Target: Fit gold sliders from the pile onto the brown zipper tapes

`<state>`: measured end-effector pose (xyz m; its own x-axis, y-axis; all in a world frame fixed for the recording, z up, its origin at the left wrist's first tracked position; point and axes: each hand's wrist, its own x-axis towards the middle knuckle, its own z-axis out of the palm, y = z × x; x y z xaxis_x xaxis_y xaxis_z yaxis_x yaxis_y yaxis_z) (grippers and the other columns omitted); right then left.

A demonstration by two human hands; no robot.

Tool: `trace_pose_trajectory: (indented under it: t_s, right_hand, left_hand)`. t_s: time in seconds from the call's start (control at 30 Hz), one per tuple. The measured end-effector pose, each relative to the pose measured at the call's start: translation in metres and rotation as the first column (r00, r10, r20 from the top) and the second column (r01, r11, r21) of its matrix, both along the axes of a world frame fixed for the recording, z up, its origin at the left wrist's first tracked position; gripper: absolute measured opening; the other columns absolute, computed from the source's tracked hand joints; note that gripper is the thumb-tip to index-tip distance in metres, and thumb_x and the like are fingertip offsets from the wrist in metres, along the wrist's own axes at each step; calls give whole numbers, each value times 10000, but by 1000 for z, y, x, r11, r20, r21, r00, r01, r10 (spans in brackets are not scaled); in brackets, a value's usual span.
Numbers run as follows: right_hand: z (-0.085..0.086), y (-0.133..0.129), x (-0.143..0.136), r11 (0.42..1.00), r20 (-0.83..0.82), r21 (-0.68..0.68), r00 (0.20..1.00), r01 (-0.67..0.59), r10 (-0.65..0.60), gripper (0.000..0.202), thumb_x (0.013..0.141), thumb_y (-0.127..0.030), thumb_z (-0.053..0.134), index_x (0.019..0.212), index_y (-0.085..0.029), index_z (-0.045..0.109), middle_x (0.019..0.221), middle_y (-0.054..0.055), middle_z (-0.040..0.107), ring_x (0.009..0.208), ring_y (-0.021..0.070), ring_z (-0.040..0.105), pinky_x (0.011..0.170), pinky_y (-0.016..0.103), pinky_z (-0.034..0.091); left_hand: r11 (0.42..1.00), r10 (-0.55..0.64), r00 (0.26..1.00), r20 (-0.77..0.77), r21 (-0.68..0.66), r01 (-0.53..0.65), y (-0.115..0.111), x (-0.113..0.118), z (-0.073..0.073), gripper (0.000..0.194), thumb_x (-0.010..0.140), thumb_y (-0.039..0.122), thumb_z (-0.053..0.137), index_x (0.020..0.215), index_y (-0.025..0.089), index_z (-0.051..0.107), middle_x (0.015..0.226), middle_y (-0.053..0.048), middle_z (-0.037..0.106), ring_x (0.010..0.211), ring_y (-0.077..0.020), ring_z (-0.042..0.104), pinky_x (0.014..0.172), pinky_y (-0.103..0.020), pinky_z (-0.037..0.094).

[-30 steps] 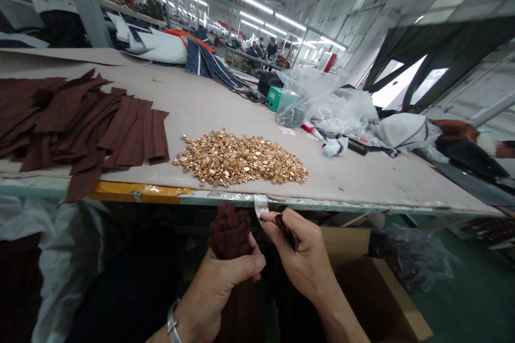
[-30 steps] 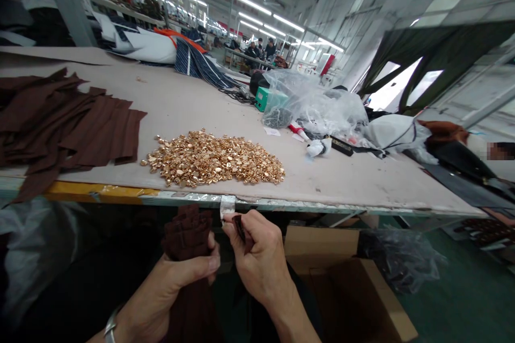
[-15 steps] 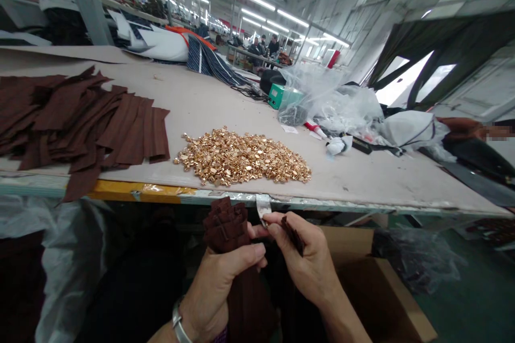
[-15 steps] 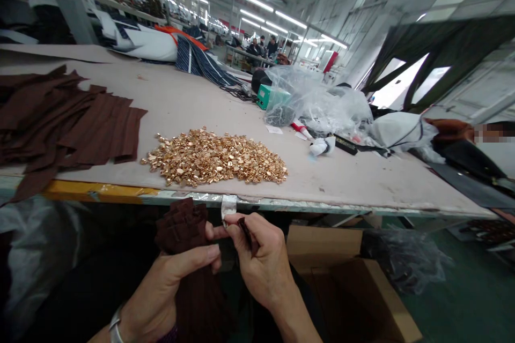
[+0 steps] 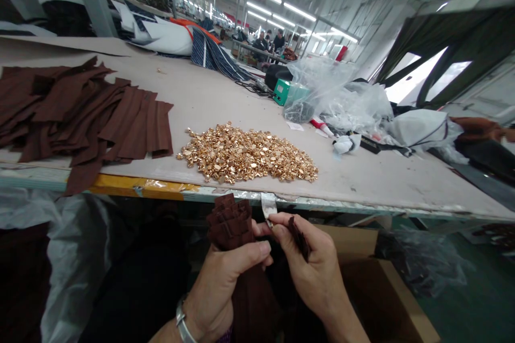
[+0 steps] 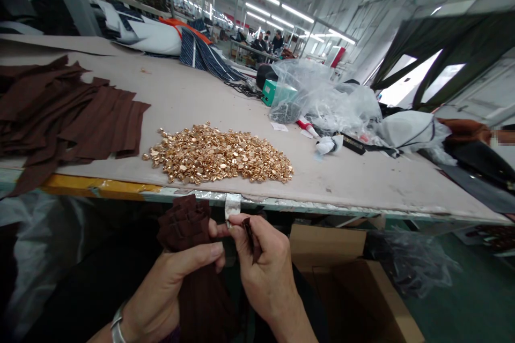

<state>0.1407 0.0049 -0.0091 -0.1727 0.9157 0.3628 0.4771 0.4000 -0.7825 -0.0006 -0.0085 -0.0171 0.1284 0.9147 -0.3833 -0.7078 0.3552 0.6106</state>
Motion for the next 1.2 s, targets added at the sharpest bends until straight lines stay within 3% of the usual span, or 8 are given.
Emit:
trace_pose_trajectory:
  t_s: [0.17,0.5,0.63,0.77,0.83,0.97,1.1,1.2]
  right_hand:
    - [-7,-2,-2,994,0,111,1000,-7,7,165,890,-126,536,1021,-157,631,859,45,676,785,142,668,712,212,511]
    - [-2,0,-8,989,-167,-149,985,6,-31,147,909,-232,550,1036,-218,622,840,-5,705,706,111,651,652,178,505]
    - [-4,0,-5,988,-228,-155,973,5,-41,159,898,-254,567,1045,-224,617,790,-16,688,732,125,642,691,205,500]
    - [-3,-6,8,973,-292,-225,950,46,-113,135,816,-280,673,939,-224,673,646,-52,588,559,87,516,534,182,419]
    - [0,-10,12,960,-327,-279,941,-3,-92,116,770,-278,715,867,-216,699,619,-53,563,526,81,464,492,184,376]
    - [6,-17,8,947,-341,-282,939,-151,48,93,753,-255,713,825,-196,725,681,-21,602,588,108,480,558,226,387]
    - [8,-23,0,938,-292,-318,955,-136,40,127,707,-248,739,800,-166,712,617,-34,544,535,98,412,508,230,332]
    - [8,-25,-3,929,-263,-351,965,-118,23,100,697,-232,737,693,-150,680,607,-29,537,564,110,457,535,234,354]
  left_hand:
    - [1000,-5,1000,-13,0,5,-2,2,3,160,608,108,753,753,155,705,619,5,666,580,-123,574,602,-233,464]
    - [1000,-10,999,-53,-8,9,2,0,2,183,600,126,764,768,165,703,638,6,676,572,-115,573,611,-236,463]
    - [1000,-22,998,-50,7,23,1,1,0,195,597,130,763,781,162,706,619,7,669,570,-112,564,606,-233,454]
    - [995,-92,989,-118,23,95,-3,-2,-1,207,580,135,771,773,174,707,622,22,655,566,-105,535,585,-226,432]
    - [989,-140,979,-146,26,146,-6,-4,0,216,548,128,782,745,176,708,652,22,655,603,-114,538,608,-233,434]
    - [985,-166,973,-160,22,172,-11,-4,3,237,500,121,793,716,177,710,706,0,681,733,-177,591,725,-290,459]
    - [979,-179,963,-204,61,195,-12,1,4,295,512,151,810,793,170,724,783,-31,719,781,-206,605,764,-319,467]
    - [976,-187,952,-244,66,209,-11,2,2,271,490,103,812,735,164,713,736,-12,702,730,-178,588,741,-297,463]
